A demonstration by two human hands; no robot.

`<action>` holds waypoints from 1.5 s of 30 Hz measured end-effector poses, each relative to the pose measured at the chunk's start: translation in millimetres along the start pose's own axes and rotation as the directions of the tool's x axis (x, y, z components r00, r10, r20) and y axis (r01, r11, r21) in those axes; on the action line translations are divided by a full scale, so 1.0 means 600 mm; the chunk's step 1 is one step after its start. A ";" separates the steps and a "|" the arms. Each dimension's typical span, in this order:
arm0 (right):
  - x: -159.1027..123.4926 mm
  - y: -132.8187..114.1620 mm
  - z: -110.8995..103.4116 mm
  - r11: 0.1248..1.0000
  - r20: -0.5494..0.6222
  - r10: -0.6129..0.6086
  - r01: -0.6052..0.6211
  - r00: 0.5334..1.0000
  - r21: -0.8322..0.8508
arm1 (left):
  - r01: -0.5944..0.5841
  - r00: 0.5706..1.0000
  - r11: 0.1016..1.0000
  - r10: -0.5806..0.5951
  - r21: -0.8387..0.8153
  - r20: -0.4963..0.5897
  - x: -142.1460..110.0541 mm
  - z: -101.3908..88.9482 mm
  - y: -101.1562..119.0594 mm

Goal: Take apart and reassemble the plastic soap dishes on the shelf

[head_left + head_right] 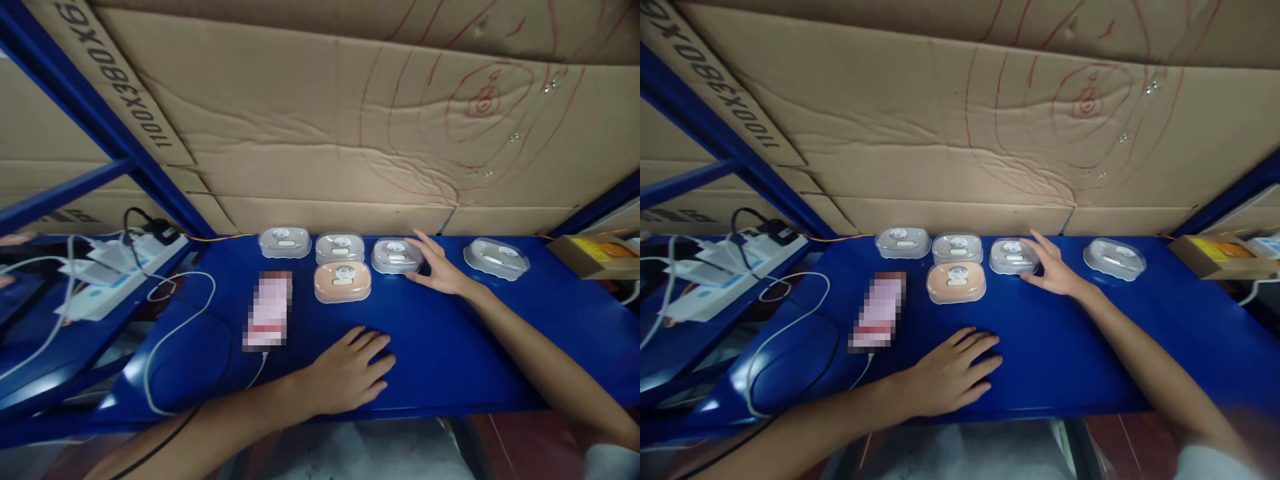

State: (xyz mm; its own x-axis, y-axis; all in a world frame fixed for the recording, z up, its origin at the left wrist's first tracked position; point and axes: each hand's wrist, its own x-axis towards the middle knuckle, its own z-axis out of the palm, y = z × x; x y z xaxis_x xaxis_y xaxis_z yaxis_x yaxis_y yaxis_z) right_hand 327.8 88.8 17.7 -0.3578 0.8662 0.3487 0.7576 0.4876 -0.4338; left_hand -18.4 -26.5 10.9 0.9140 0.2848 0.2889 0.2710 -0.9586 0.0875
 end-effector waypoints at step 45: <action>-0.018 -0.140 0.134 0.982 -0.052 -0.141 0.146 0.989 0.124 | 0.460 0.887 0.822 -0.407 -0.336 0.217 -0.078 -0.073 -0.127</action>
State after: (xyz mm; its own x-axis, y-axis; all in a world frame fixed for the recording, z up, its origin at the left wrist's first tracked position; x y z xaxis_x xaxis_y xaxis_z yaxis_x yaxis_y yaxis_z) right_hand 224.0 47.6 -16.5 -0.4319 0.7823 0.4489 0.6238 0.6186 -0.4777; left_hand -95.1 33.5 32.7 0.7660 0.6427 0.0141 0.5412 -0.6565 0.5254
